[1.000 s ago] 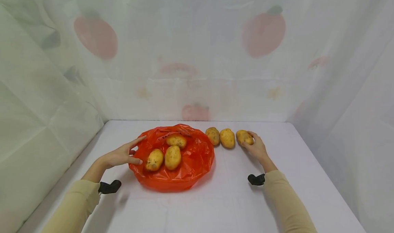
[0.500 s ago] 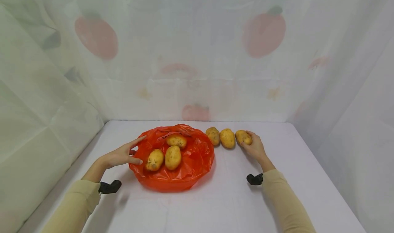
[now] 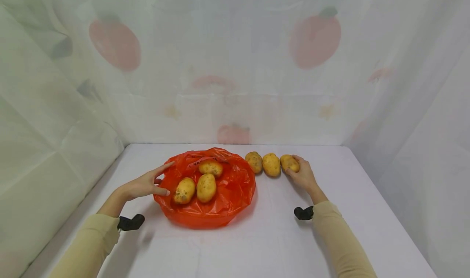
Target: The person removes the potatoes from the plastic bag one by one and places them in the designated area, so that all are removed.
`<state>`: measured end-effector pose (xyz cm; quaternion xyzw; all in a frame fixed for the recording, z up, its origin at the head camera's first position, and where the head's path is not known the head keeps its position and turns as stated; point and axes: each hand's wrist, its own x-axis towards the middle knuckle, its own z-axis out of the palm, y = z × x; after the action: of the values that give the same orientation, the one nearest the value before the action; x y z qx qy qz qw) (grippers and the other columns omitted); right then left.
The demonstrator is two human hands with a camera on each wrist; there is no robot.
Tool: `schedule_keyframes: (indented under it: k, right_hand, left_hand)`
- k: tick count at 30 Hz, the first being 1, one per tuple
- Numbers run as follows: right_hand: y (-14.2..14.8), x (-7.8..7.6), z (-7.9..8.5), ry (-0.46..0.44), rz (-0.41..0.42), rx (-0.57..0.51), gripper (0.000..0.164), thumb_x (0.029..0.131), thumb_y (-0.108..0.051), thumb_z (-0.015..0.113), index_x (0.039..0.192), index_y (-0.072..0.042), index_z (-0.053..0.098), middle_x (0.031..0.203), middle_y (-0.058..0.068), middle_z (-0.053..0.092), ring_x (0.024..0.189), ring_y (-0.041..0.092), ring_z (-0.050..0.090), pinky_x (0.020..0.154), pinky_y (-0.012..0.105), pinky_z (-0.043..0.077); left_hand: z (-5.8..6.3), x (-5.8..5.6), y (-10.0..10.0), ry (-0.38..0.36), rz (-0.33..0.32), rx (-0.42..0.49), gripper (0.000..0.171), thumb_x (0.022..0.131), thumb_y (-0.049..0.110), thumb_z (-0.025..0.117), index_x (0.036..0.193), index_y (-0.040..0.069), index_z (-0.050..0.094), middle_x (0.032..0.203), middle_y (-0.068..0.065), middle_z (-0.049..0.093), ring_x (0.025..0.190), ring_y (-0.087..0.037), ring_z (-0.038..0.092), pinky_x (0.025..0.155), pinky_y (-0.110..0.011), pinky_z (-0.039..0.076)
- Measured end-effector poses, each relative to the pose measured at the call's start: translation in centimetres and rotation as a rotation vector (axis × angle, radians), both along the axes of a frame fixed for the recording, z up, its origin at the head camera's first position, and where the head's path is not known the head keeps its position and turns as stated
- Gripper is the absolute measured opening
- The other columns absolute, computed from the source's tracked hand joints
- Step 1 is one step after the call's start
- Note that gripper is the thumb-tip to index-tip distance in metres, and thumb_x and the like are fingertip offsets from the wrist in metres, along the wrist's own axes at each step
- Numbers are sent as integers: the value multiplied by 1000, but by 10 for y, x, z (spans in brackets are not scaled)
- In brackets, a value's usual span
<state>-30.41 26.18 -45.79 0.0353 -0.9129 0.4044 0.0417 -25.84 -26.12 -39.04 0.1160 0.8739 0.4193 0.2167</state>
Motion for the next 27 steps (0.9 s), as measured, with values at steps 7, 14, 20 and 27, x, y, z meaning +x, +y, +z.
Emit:
schedule_keyframes:
  k: [7,14,20,27]
  right_hand:
    - [2,-1,-1,-22,14,-2,68,88,-20,59,143,1,24,138,33,28,129,47,25,104,61,21]
    - [2,-1,0,-11,28,-1,70,88,-19,59,143,3,22,140,34,26,130,48,22,104,62,20]
    - [2,-1,1,55,37,10,67,88,-18,59,142,5,25,141,33,28,131,48,22,105,60,19]
    - [2,0,5,134,53,59,62,89,-18,59,140,4,31,138,30,34,130,46,27,105,59,21]
  left_hand:
    - [1,0,0,5,-3,-6,92,77,29,73,147,31,14,152,-10,15,123,-38,40,91,-52,44]
    - [0,-1,-1,4,-4,-1,91,77,29,73,147,32,14,152,-10,14,123,-39,39,91,-52,45]
    - [-1,-2,-1,-5,4,-5,92,76,31,73,147,33,14,152,-8,15,122,-37,41,90,-49,46]
    - [-1,-2,-1,-5,9,-22,93,76,34,73,147,33,13,152,-8,16,122,-36,41,91,-50,45]
